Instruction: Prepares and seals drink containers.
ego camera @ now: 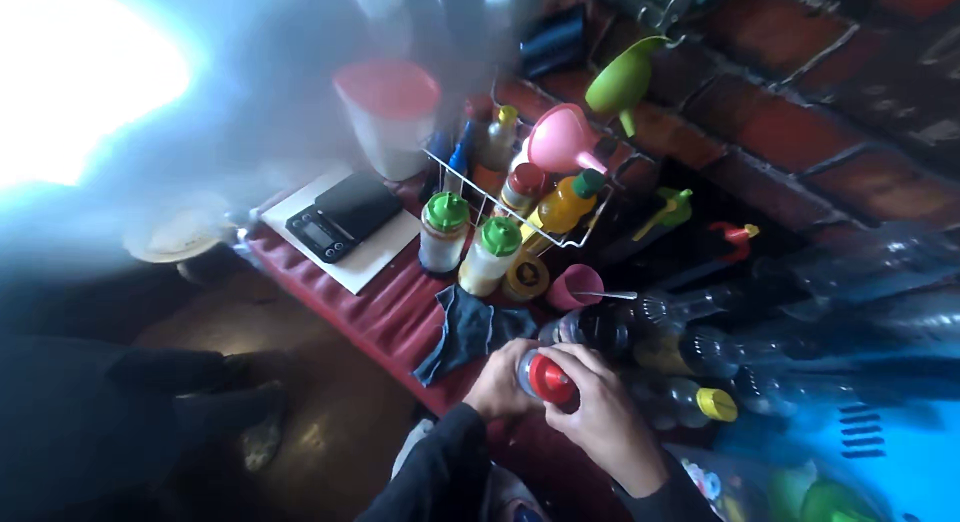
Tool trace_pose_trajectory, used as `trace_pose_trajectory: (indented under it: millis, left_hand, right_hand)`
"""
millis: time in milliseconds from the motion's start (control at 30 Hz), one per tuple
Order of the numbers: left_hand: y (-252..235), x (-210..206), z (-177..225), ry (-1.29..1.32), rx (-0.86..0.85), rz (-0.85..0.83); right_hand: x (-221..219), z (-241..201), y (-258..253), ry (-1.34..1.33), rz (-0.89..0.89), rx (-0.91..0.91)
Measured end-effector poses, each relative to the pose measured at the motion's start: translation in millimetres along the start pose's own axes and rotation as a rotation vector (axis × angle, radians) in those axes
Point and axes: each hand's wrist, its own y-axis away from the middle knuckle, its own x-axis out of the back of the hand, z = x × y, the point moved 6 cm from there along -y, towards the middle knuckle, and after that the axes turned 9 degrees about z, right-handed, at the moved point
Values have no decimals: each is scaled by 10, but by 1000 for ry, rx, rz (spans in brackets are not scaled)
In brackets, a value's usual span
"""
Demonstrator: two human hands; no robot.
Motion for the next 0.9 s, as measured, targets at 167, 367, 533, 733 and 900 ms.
trace_pose_trajectory:
  millis: [167, 367, 533, 733, 900]
  left_hand:
    - [-56, 29, 33, 41, -16, -166]
    - [46, -55, -14, 19, 68, 43]
    - [-7, -19, -18, -3, 78, 47]
    - [-36, -25, -19, 20, 8, -9]
    - [-38, -78, 48, 15, 22, -90]
  right_hand:
    - [17, -71, 19, 98, 11, -4]
    - [59, -8, -61, 403, -14, -342]
    - [139, 1, -58, 362, -13, -309]
    - [23, -73, -23, 202, 0, -51]
    - [16, -176, -137, 544, -102, -302]
